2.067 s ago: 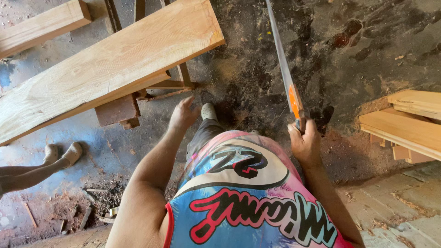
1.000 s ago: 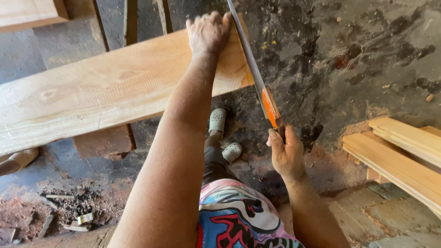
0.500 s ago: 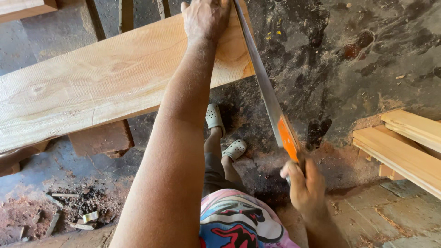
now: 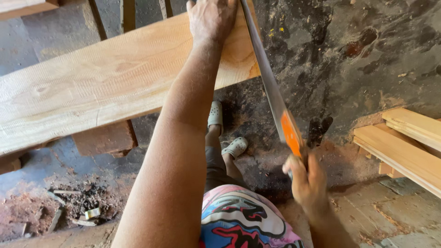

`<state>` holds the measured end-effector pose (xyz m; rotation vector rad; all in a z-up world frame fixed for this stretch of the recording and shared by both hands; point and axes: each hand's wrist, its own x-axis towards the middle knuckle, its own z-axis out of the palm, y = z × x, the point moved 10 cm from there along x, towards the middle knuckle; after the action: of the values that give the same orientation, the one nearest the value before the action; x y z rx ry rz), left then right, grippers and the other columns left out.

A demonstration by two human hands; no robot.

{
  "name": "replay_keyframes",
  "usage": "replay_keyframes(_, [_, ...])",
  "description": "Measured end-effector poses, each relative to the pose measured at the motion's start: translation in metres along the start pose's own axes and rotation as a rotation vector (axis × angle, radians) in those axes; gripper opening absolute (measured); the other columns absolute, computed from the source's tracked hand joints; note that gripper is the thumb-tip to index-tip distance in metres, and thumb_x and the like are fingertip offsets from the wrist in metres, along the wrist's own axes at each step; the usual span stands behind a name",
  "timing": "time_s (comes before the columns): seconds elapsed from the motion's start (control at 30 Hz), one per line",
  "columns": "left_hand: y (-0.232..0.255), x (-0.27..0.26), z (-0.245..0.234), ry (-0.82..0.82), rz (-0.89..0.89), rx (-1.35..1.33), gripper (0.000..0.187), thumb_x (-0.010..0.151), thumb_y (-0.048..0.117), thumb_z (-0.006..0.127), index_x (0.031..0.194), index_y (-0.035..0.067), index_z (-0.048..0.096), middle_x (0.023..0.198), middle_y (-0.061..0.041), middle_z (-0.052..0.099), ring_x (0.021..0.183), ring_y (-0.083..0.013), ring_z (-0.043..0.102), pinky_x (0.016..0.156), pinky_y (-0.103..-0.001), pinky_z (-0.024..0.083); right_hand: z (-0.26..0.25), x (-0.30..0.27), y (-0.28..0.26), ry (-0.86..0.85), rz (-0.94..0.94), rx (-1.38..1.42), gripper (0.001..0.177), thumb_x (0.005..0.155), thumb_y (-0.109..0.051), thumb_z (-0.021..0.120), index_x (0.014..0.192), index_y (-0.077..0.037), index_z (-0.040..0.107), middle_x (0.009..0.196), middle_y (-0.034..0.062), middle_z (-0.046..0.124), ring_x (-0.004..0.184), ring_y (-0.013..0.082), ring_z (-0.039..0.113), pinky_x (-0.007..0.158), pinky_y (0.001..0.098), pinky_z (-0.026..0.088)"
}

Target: The person uses a hand saw to cut a long wooden plank resting on a workbench. They saw through the plank, separate the cut piece, and then move the remaining plank to a new position on the bench to continue cutting.

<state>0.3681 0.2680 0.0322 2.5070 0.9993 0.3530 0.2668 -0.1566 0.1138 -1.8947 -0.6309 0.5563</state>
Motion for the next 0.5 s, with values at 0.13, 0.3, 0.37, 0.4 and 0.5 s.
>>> replay_keyframes(0.13, [-0.002, 0.001, 0.009, -0.022, -0.008, 0.059, 0.034, 0.098, 0.024, 0.039, 0.101, 0.013, 0.071, 0.097, -0.011, 0.074, 0.099, -0.0300, 0.067, 0.099, -0.054, 0.040, -0.017, -0.025, -0.015, 0.016, 0.266, -0.145, 0.018, 0.103, -0.017, 0.051, 0.095, -0.002, 0.058, 0.077, 0.0069, 0.068, 0.061, 0.0141, 0.058, 0.057, 0.0291, 0.048])
replay_keyframes(0.3, [-0.004, -0.002, 0.019, -0.081, -0.030, 0.057, 0.031, 0.100, 0.029, 0.043, 0.104, 0.013, 0.069, 0.100, -0.012, 0.072, 0.100, -0.0316, 0.065, 0.095, -0.052, 0.041, 0.028, 0.112, -0.012, -0.074, -0.002, -0.110, 0.019, 0.112, -0.018, 0.044, 0.104, -0.003, 0.053, 0.073, 0.0045, 0.062, 0.059, 0.0133, 0.058, 0.053, 0.0292, 0.050])
replay_keyframes(0.37, [-0.004, 0.000, 0.020, -0.076, -0.015, 0.077, 0.028, 0.100, 0.028, 0.044, 0.104, 0.014, 0.068, 0.101, -0.011, 0.072, 0.102, -0.0312, 0.064, 0.095, -0.052, 0.042, 0.054, 0.181, -0.004, -0.044, 0.013, -0.144, 0.021, 0.112, -0.020, 0.044, 0.105, -0.005, 0.055, 0.072, 0.0043, 0.063, 0.054, 0.0128, 0.059, 0.044, 0.0292, 0.050])
replay_keyframes(0.4, [0.000, -0.001, 0.016, -0.028, 0.021, 0.085, 0.027, 0.099, 0.026, 0.044, 0.104, 0.013, 0.067, 0.100, -0.011, 0.072, 0.099, -0.0320, 0.064, 0.093, -0.054, 0.042, 0.059, 0.199, -0.005, -0.043, 0.047, -0.186, 0.021, 0.114, -0.021, 0.045, 0.104, -0.005, 0.056, 0.074, 0.0032, 0.065, 0.057, 0.0118, 0.063, 0.047, 0.0290, 0.054])
replay_keyframes(0.5, [-0.007, 0.001, 0.014, -0.070, -0.022, 0.006, 0.028, 0.101, 0.027, 0.044, 0.114, 0.014, 0.065, 0.116, -0.009, 0.071, 0.116, -0.0308, 0.062, 0.105, -0.052, 0.042, 0.061, 0.207, -0.026, -0.002, 0.016, -0.126, 0.019, 0.112, -0.022, 0.049, 0.113, -0.005, 0.056, 0.070, 0.0029, 0.064, 0.058, 0.0133, 0.063, 0.051, 0.0306, 0.051])
